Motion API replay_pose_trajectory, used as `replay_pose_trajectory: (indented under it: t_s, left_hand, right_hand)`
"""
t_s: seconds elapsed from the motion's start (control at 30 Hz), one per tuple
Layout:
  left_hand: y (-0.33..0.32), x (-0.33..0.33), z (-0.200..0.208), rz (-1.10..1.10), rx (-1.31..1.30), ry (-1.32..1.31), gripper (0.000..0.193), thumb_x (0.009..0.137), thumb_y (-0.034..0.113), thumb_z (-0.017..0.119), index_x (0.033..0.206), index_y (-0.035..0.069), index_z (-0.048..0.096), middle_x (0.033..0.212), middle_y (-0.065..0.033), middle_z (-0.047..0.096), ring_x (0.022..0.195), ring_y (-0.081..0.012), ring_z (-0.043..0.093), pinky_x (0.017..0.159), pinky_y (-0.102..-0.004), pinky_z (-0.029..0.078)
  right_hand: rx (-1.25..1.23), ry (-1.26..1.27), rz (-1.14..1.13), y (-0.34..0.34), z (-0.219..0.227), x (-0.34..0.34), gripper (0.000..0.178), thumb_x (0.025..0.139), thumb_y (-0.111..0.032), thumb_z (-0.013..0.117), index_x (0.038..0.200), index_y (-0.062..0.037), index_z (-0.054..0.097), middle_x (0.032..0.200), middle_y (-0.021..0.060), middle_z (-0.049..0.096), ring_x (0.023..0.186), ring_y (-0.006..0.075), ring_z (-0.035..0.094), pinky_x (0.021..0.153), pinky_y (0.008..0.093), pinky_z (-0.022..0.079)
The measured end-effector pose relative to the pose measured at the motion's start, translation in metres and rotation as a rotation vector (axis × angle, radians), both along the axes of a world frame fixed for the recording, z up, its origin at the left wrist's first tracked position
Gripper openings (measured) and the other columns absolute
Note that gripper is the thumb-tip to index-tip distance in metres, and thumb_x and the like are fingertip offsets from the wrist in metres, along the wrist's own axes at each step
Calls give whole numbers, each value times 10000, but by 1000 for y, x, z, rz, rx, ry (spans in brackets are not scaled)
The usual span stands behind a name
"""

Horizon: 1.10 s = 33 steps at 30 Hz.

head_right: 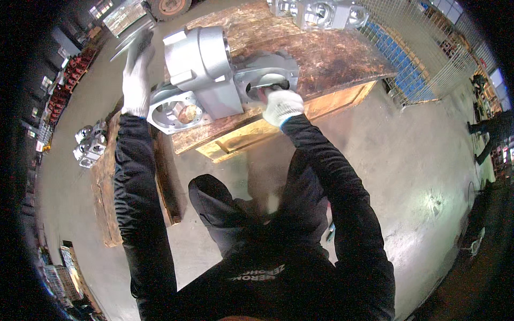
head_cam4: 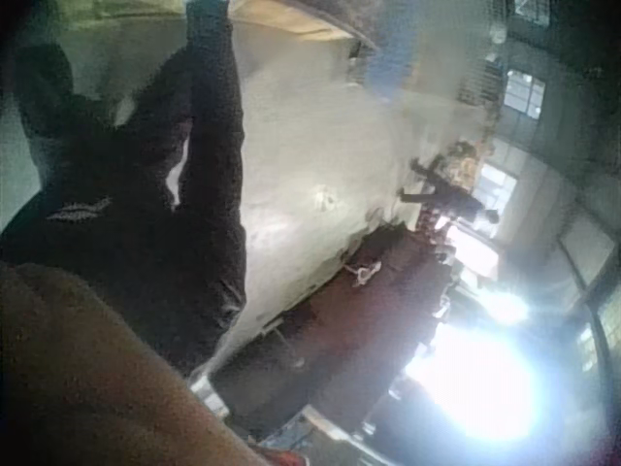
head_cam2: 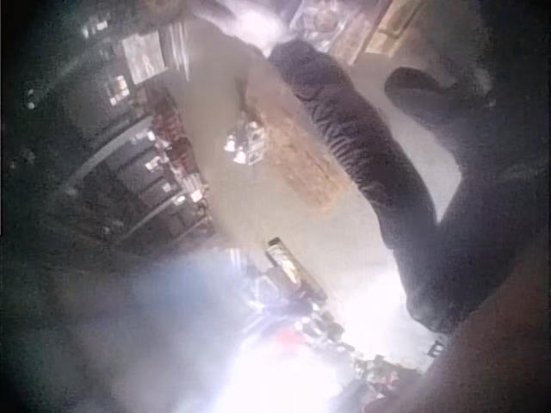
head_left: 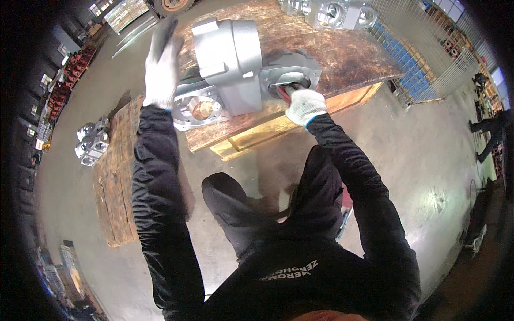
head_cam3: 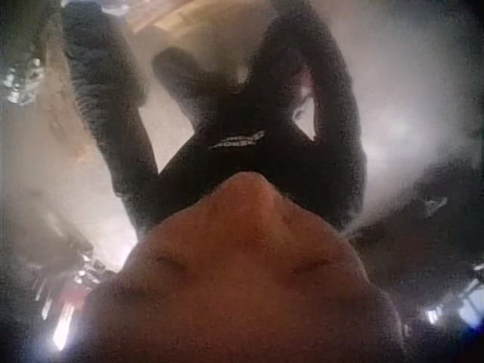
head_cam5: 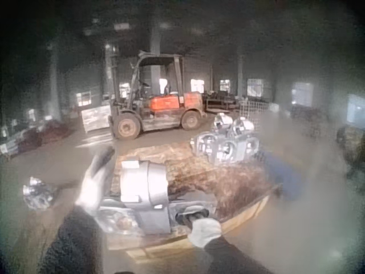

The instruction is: The person sits on the floor and cleans a silver metal part using a red abrasive pad. They rotate the part to wipe different surfaces and edges, then place it on a wooden pallet and repeat the process with another similar part.

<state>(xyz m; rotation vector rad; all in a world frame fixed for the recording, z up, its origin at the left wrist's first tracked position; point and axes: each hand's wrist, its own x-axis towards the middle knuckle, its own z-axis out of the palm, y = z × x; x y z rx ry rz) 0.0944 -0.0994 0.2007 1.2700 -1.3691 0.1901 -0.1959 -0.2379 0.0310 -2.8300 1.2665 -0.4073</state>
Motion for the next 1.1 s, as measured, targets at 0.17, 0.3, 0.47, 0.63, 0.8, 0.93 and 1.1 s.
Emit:
replay_pose_trajectory:
  t_s: [0.17,0.3,0.47,0.63,0.8,0.93,1.1]
  left_hand:
    - [-36,-20,25,414,110,-569,400,1027,291,596,1313,15,636,1310,-211,654,1176,-369,650,1025,-416,510]
    - [-45,-58,26,317,95,-235,446,1027,423,534,1076,26,731,1116,-223,691,1087,-398,661,957,-480,507]
    - [-45,-43,20,289,76,-195,460,1050,436,502,1153,52,733,1152,-232,688,1104,-394,658,988,-439,496]
    - [-38,-73,35,350,223,-39,492,1054,471,493,1142,57,744,1094,-197,731,1073,-357,683,981,-413,496]
    - [-36,-30,21,295,216,-186,441,1074,364,494,1277,15,670,1198,-198,708,1114,-329,681,972,-416,511]
    - [-48,-32,18,247,192,-85,416,1074,307,491,1302,-6,644,1216,-212,694,1121,-361,677,977,-429,513]
    - [-42,-49,23,239,209,-22,514,1089,432,411,1266,34,683,1211,-165,696,1128,-268,645,1019,-400,465]
  right_hand:
    - [16,-127,123,9,15,14,328,873,-341,636,1013,-71,760,933,195,751,867,390,732,776,490,590]
    - [598,-557,120,-15,-10,27,390,864,-173,684,1233,-52,712,919,132,740,809,270,717,724,403,570]
    - [1797,-2119,272,0,-21,34,198,884,-92,667,1074,-61,623,871,72,616,758,218,592,621,357,467]
    - [1465,-1473,126,-9,-50,23,274,865,-42,700,1137,-11,719,979,70,737,892,231,716,748,339,572]
    - [335,-297,77,-22,-2,-12,450,823,-288,651,1250,-162,717,998,230,724,938,422,699,835,512,566]
    - [511,-301,9,6,17,14,391,858,-340,656,1074,-27,751,965,225,743,935,350,739,855,459,577]
    - [1650,-1830,192,10,-17,20,353,893,-171,721,1192,13,677,902,70,718,736,162,667,598,289,538]
